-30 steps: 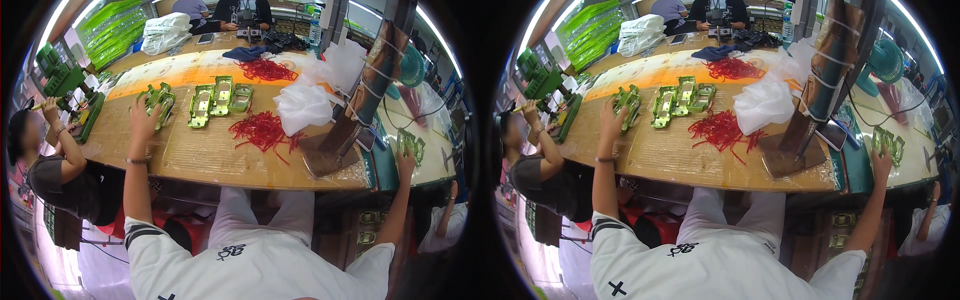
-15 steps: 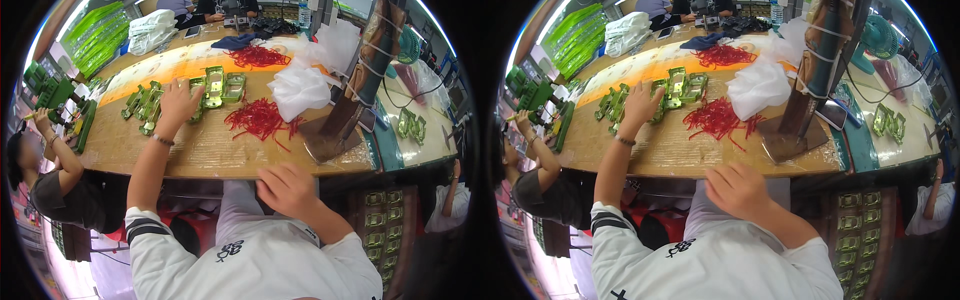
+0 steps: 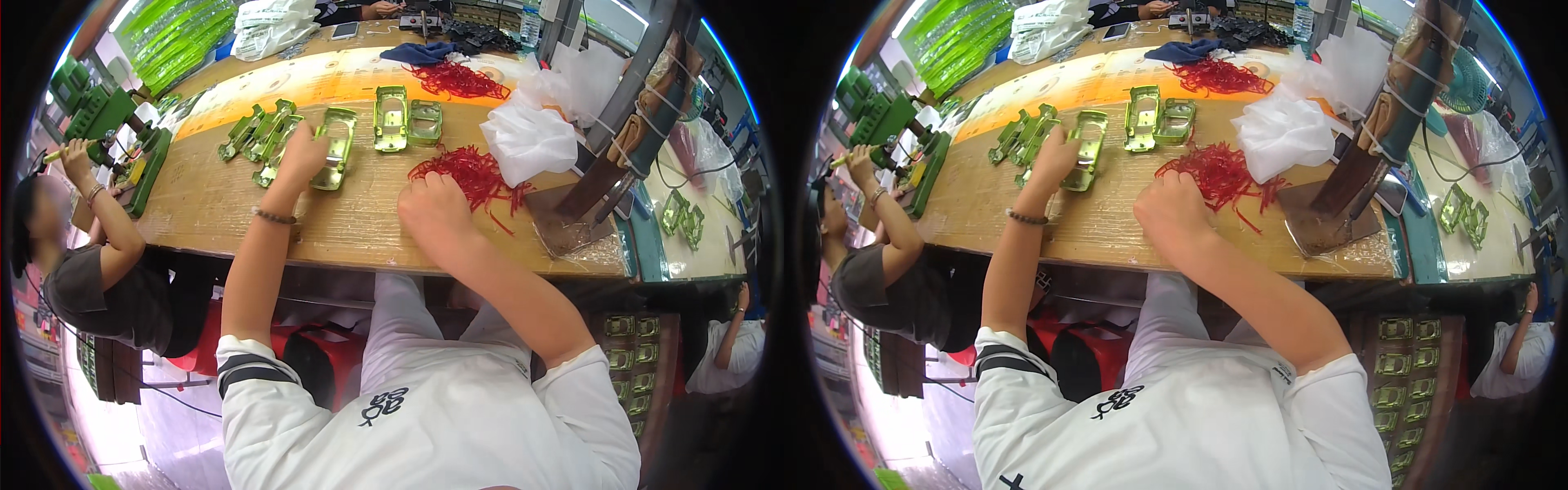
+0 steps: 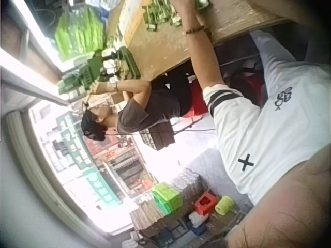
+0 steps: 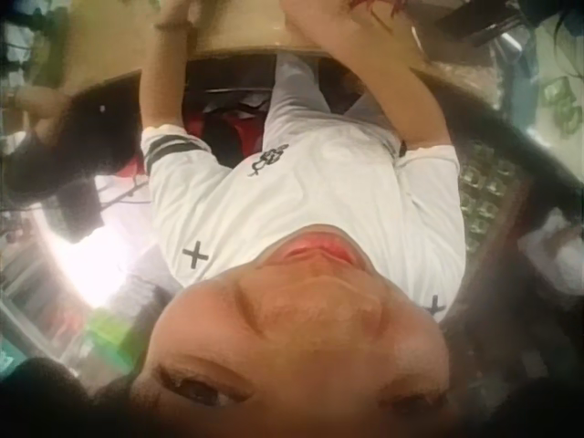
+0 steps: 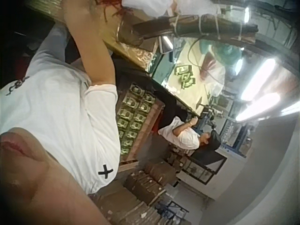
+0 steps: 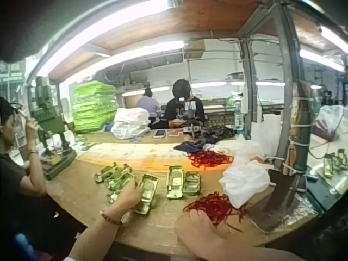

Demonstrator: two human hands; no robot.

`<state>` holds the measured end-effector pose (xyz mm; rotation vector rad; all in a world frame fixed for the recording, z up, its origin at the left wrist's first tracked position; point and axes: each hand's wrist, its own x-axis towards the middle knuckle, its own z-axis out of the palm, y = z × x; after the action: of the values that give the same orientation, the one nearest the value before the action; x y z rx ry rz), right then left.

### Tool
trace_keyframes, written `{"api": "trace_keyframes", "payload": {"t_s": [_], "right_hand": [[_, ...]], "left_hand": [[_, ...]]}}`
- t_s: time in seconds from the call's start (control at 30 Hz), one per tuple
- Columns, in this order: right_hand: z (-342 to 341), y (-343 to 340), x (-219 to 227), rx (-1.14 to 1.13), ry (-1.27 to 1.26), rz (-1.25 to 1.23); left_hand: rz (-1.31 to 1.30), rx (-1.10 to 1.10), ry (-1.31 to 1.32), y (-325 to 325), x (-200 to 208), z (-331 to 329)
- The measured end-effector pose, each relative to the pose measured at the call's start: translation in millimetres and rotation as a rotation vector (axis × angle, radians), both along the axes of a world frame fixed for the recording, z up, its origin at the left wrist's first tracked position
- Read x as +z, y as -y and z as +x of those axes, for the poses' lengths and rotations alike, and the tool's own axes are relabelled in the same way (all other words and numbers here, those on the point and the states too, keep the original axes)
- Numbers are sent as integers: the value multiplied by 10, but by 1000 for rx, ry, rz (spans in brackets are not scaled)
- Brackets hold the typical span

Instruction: The person repeatedly picks up green translucent plastic frames and red plastic strips from a wooden table. They insert the red strips into the slots of the green frames by hand, then place the assembled units back on the table. The process is repeated continuously throughout the clip.

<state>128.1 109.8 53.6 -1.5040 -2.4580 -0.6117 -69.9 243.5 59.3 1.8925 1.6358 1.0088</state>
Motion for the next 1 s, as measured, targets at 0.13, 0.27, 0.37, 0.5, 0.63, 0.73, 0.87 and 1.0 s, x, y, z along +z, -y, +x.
{"api": "trace_keyframes", "payload": {"t_s": [0.13, 0.27, 0.37, 0.5, 0.63, 0.73, 0.87, 1.0], "right_hand": [[128, -50, 8, 74, -87, 42], [240, -98, 72, 9, 8, 128], [234, -196, 78, -22, 81, 44], [239, -160, 189, -70, -28, -24], [304, -180, 133, -58, -93, 8], [368, -196, 95, 33, -308, 62], [407, 74, 273, -21, -916, -122], [514, 294, 193, 75, -1436, -329]], "left_hand": [[-284, -8, 724, 442, 190, -135], [-274, -256, 1073, 992, 166, -223], [-379, -395, 1370, 1472, 84, -181], [-555, -479, 1586, 1948, -61, -54], [-635, -529, 1492, 2141, -102, 117], [-573, -497, 1334, 2209, -137, 217], [-484, -503, 1240, 2211, -199, 304], [-359, -463, 1124, 2187, -249, 449]]}}
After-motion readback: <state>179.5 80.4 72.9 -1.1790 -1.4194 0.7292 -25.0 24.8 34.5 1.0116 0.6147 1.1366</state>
